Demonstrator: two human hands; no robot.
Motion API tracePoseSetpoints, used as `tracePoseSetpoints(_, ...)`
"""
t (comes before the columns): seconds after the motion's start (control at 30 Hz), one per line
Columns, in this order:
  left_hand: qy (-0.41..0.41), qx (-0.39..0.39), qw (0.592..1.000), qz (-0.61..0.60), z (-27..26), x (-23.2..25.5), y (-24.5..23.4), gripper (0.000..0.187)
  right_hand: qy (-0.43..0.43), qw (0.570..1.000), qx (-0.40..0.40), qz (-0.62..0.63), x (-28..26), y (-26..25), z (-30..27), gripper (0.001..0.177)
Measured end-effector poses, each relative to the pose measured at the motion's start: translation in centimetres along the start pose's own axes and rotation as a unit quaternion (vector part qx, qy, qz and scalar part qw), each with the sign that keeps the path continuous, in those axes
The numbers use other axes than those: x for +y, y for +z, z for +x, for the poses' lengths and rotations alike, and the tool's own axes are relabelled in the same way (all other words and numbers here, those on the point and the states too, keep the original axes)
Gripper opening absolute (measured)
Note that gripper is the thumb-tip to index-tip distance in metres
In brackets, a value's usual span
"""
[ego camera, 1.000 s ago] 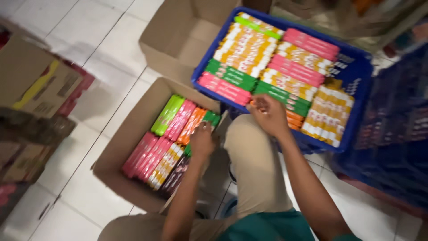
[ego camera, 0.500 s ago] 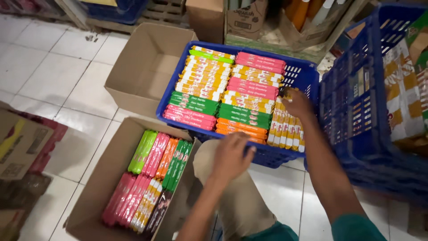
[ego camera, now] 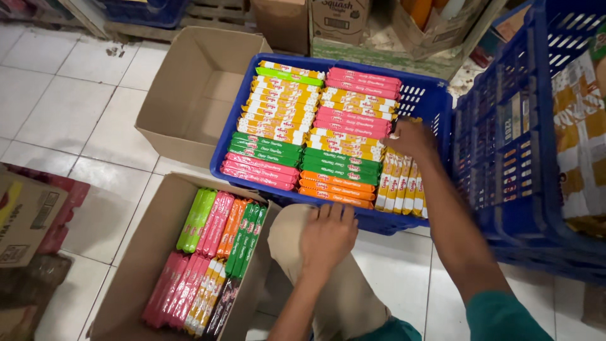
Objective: The person transfers stacks of colorful snack packets from a blue crate into a cardboard box. They arrange the packets neatly in rows, filling the box layer by layer. The person then moves the filled box aside and begins packing a second empty box.
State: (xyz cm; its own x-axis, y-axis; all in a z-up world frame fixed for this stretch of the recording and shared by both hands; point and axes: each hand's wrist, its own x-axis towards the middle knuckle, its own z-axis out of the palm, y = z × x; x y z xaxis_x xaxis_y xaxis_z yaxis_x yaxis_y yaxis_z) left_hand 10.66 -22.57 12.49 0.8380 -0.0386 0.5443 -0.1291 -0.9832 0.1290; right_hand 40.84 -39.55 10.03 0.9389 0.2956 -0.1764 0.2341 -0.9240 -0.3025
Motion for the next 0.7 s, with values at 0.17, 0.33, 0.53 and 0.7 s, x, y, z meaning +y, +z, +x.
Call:
tracePoseSetpoints(0.17,-0.004,0.002,1.0,0.004,0.2,0.0,0.1,0.029,-0.012,0.996,0.05,-0.073,0.3,0.8,1.5,0.064)
tracePoseSetpoints(0.33,-0.002,0.011,1.0,0.015,0.0,0.0,-0.4,0.029,0.013,0.99,0.143,-0.014,-0.5,-0.5,-1.4,0.056)
tracePoseSetpoints(0.53,-0.003,0.027,0.999,0.018,-0.4,-0.1,-0.6,0.027,0.022,0.969,0.236,0.066,-3.0,-0.8,-9.7,0.078)
tracePoseSetpoints(0.7,-0.005,0.053,0.999,0.012,-0.9,-0.2,-0.5,0.03,-0.009,0.899,0.431,0.081,-1.0,4.6,-9.6,0.055)
